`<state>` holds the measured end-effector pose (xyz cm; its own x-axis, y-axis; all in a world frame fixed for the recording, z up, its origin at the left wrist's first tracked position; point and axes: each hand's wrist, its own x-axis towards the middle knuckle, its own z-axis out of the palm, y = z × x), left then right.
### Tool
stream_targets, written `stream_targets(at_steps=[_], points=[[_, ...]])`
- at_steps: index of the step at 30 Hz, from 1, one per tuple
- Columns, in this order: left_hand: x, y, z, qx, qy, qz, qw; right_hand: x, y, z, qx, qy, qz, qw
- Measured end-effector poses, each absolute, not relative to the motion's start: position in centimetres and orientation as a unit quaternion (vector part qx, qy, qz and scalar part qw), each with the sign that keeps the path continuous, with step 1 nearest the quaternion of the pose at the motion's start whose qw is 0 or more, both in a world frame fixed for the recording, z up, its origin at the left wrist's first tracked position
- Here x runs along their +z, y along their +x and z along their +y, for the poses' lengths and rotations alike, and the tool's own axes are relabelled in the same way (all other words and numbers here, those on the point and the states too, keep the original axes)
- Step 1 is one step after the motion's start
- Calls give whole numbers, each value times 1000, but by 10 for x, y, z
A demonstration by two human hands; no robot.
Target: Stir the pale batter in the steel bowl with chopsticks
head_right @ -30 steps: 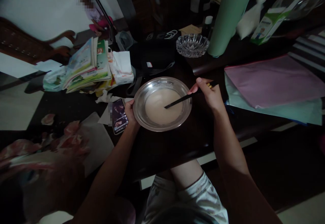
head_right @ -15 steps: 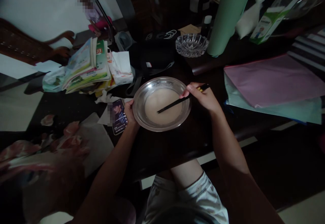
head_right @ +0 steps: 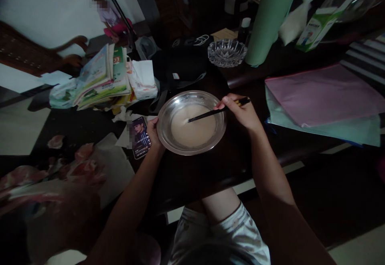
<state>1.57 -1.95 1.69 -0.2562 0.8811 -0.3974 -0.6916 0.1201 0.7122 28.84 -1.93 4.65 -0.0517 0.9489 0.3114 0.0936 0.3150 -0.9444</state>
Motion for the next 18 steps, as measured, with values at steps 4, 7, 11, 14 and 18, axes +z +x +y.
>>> stream_targets(at_steps=[4,7,11,14,18], points=[[17,16,-19,651,101,454,600,47,290,-21,390,-442,-577,566],[17,16,-19,647,100,457,602,47,288,-23,427,-415,-611,522],[16,16,-19,654,108,452,597,47,287,-21,406,-425,-612,529],[15,15,-20,656,109,449,597,47,289,-21,382,-449,-580,562],[14,15,-19,650,111,448,604,47,288,-22,418,-429,-608,521]])
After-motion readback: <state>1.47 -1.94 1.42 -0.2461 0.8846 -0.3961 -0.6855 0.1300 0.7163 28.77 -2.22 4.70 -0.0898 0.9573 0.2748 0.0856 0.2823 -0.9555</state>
